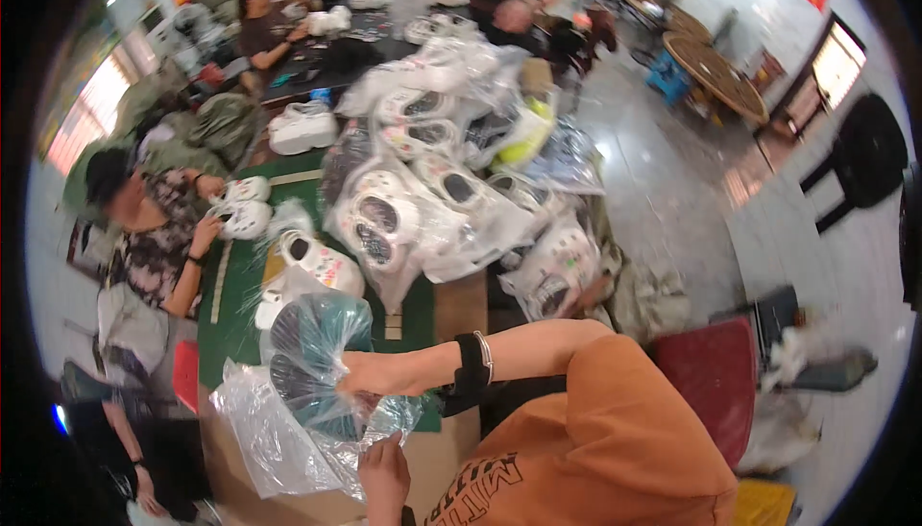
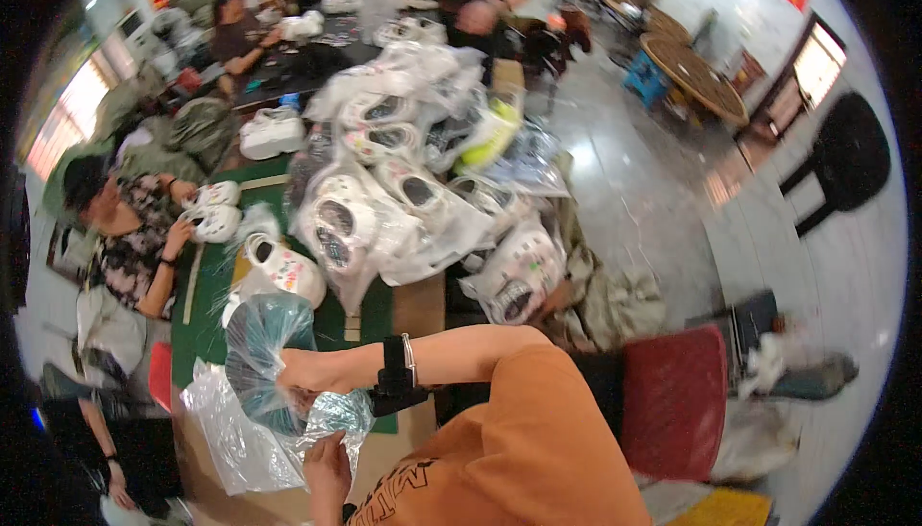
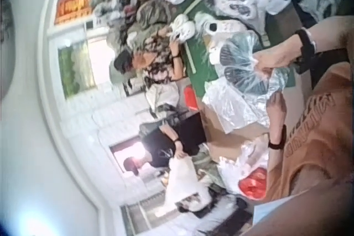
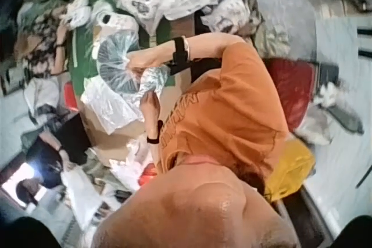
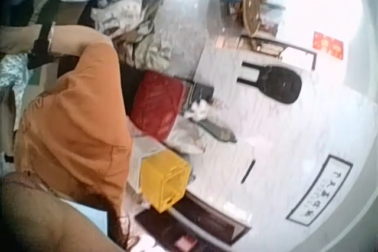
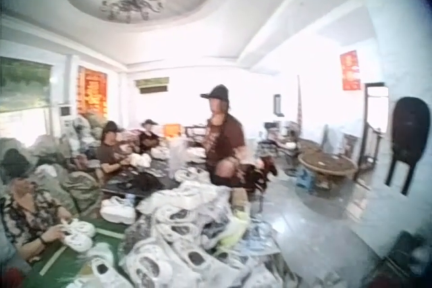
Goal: Packing decorated clogs into individual plastic bags and placing the packed units into a large sack.
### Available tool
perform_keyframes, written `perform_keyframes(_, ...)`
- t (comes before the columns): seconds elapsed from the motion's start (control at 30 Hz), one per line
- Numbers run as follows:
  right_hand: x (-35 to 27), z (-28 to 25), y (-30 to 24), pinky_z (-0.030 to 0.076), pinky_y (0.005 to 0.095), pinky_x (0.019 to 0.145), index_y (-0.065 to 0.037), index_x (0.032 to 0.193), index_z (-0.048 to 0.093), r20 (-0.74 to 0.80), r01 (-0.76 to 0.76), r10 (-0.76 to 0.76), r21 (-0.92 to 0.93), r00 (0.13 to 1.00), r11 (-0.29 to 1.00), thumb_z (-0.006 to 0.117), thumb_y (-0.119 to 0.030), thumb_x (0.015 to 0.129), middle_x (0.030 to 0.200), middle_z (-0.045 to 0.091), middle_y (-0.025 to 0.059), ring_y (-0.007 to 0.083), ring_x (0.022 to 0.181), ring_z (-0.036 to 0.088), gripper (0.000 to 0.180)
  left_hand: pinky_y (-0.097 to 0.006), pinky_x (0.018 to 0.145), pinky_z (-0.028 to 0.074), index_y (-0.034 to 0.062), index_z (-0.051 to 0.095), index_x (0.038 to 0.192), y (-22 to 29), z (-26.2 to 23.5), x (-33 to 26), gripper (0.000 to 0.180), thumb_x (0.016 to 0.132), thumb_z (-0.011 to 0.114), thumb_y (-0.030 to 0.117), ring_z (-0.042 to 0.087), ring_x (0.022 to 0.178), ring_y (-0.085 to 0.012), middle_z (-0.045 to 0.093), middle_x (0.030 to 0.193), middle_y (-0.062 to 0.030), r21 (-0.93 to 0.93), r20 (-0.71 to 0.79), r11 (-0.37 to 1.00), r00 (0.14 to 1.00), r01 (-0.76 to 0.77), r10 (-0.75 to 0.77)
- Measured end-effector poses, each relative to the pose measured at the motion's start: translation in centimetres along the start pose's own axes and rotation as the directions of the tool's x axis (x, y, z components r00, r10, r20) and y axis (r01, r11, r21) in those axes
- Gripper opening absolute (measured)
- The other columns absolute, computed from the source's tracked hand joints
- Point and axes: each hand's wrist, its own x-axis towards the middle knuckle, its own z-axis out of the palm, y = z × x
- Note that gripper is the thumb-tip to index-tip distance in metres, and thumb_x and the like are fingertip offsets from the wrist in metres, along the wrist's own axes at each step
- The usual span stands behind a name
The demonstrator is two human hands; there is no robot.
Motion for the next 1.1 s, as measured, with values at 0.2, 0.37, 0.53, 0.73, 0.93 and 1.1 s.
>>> perform_keyframes(0.2,-5.6,-1.8,-0.4,0.039,0.0273,0.052,-0.001,0.087,0.045,-0.018,-0.063,0.062,-0.044,0.998,0.997,0.046,-0.008,0.078,0.072,0.049,0.0041,0.0119,0.060,0.047,0.012,-0.041,0.064,0.042,0.0047,0.054,0.098,1.8,2.1,1.7,0.025,0.073,0.053,0.002,0.054,0.072,-0.0327,0.058,0.081,-0.0140,-0.113,0.177,0.989,0.977,-0.098,0.117)
perform_keyframes(0.37,-5.8,-5.4,2.0,0.039,0.0274,0.049,-0.002,0.080,0.048,-0.041,-0.072,0.072,0.015,0.997,0.997,0.044,-0.008,0.077,0.069,0.051,0.0041,0.0116,0.056,0.047,0.007,-0.040,0.060,0.043,0.0038,0.052,0.104,2.6,2.7,2.8,0.032,0.072,0.057,0.007,0.055,0.072,-0.0335,0.057,0.084,-0.0162,-0.119,0.274,0.993,0.962,0.010,0.023)
perform_keyframes(0.53,-5.4,-6.7,3.0,0.035,0.0250,0.046,-0.006,0.084,0.048,0.013,-0.046,0.045,0.055,0.999,0.997,0.043,-0.007,0.078,0.065,0.048,0.0007,0.0104,0.054,0.045,0.009,-0.034,0.067,0.045,0.0007,0.057,0.092,6.3,1.3,3.0,0.014,0.079,0.052,0.002,0.056,0.075,-0.0278,0.059,0.081,-0.0144,-0.160,-0.039,0.983,0.995,0.088,-0.096)
perform_keyframes(0.73,-7.2,-9.9,0.2,0.036,0.0226,0.052,-0.008,0.098,0.043,0.056,-0.194,0.198,-0.064,0.979,0.979,0.043,-0.014,0.084,0.074,0.045,-0.0003,0.0088,0.061,0.042,0.016,-0.034,0.068,0.044,-0.0011,0.055,0.098,10.2,1.4,6.2,0.021,0.078,0.057,0.006,0.055,0.082,-0.0295,0.057,0.093,-0.0169,-0.215,-0.230,0.955,0.940,0.203,-0.251)
perform_keyframes(0.93,-8.5,-8.9,-2.1,0.039,0.0248,0.072,-0.006,0.122,0.034,0.063,-0.247,0.265,-0.209,0.962,0.946,0.042,-0.015,0.086,0.101,0.047,0.0028,0.0110,0.088,0.044,0.038,-0.042,0.069,0.043,-0.0022,0.051,0.102,14.2,0.1,11.0,0.036,0.072,0.061,0.016,0.053,0.083,-0.0349,0.054,0.095,-0.0199,0.024,-0.533,0.965,0.820,0.262,-0.210)
perform_keyframes(1.1,-8.1,-10.1,-0.1,0.041,0.0349,0.078,-0.001,0.124,0.026,0.087,-0.015,0.089,-0.628,0.992,0.778,0.040,-0.016,0.084,0.101,0.050,0.0217,0.0292,0.092,0.052,0.045,-0.040,0.062,0.046,0.0029,0.031,0.126,12.3,3.1,11.4,0.083,0.059,0.071,0.031,0.057,0.078,-0.0331,0.043,0.115,-0.0188,0.104,-0.133,0.898,0.900,0.428,-0.414)
